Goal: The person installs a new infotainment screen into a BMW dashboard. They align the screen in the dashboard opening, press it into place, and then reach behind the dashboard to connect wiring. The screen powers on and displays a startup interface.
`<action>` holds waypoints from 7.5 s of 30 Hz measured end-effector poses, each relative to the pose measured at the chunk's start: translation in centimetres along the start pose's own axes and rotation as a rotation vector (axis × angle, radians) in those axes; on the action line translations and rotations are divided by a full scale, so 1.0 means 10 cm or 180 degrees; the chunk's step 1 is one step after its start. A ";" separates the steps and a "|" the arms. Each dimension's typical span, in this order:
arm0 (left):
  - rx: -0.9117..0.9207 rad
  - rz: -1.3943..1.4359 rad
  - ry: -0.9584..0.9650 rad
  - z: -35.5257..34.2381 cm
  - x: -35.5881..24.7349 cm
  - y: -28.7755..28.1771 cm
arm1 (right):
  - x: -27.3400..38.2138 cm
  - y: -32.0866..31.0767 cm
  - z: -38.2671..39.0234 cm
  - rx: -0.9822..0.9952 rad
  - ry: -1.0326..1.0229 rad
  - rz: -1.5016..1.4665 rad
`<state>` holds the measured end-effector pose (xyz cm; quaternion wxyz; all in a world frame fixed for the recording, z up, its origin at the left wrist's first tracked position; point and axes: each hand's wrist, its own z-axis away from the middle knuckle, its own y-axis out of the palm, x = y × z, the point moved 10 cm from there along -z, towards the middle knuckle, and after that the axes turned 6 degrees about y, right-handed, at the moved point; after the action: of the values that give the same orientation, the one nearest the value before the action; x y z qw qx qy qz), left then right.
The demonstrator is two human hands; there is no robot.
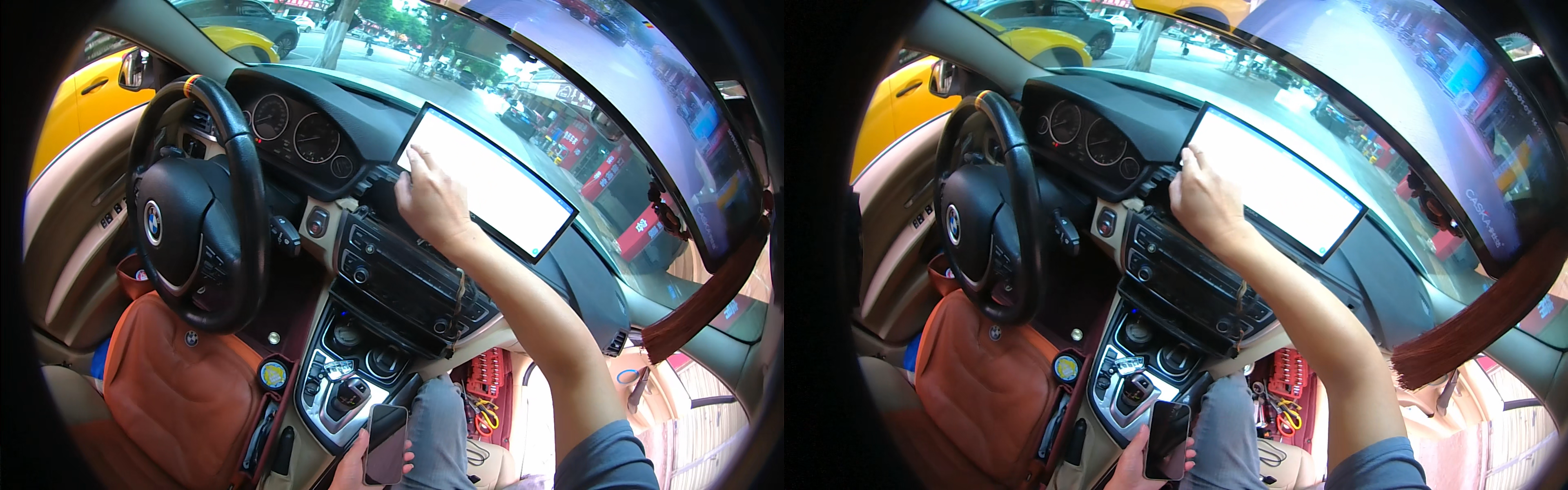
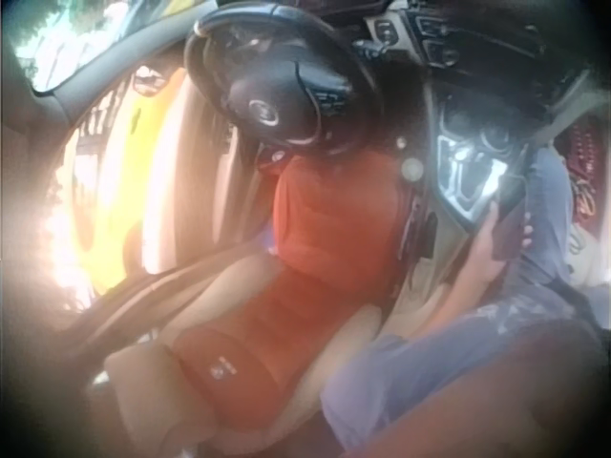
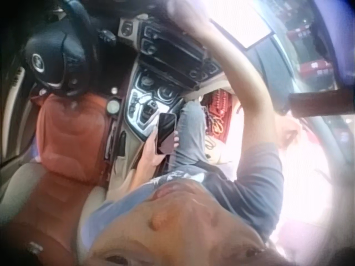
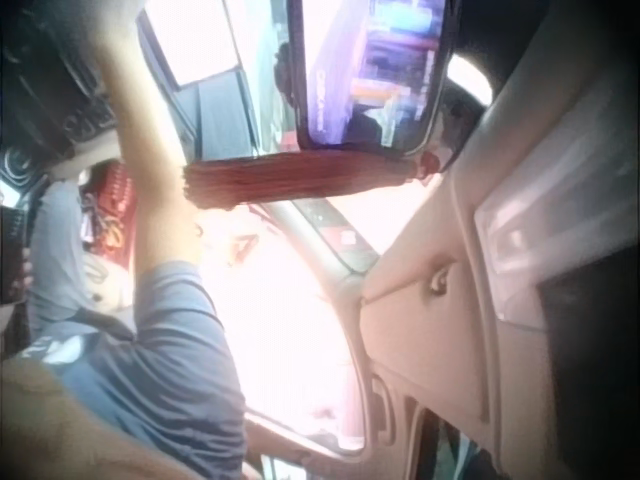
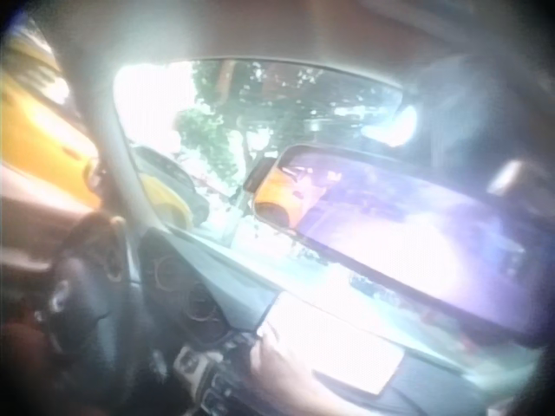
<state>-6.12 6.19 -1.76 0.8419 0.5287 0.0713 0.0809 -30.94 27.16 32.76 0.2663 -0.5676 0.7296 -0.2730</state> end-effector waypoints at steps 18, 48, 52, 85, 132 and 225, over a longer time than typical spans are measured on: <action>0.0191 0.0199 0.0003 0.03 0.00 0.09 | 0.06 0.26 0.13 0.0282 -0.0203 0.0414; 0.0086 0.0062 0.0064 0.02 -0.02 0.06 | 0.08 0.06 -0.21 -0.0130 -0.0079 0.0434; 0.0146 0.0062 0.0068 0.02 -0.02 0.07 | 0.01 -0.01 -0.38 -0.0070 0.0237 0.0408; 0.0273 0.0194 0.0043 0.02 -0.01 0.10 | 0.16 0.21 0.02 0.0035 -0.0378 0.0584; 0.0082 0.0118 0.0012 0.03 -0.01 0.06 | 0.27 0.39 0.28 0.0765 -0.0342 0.0578; 0.0037 0.0078 0.0011 0.02 -0.01 0.04 | 0.03 0.32 0.13 0.0636 0.0085 0.0537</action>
<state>-6.19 6.14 -1.29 0.8376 0.5343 0.0667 0.0917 -32.26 27.41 29.59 0.3338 -0.4712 0.7474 -0.3286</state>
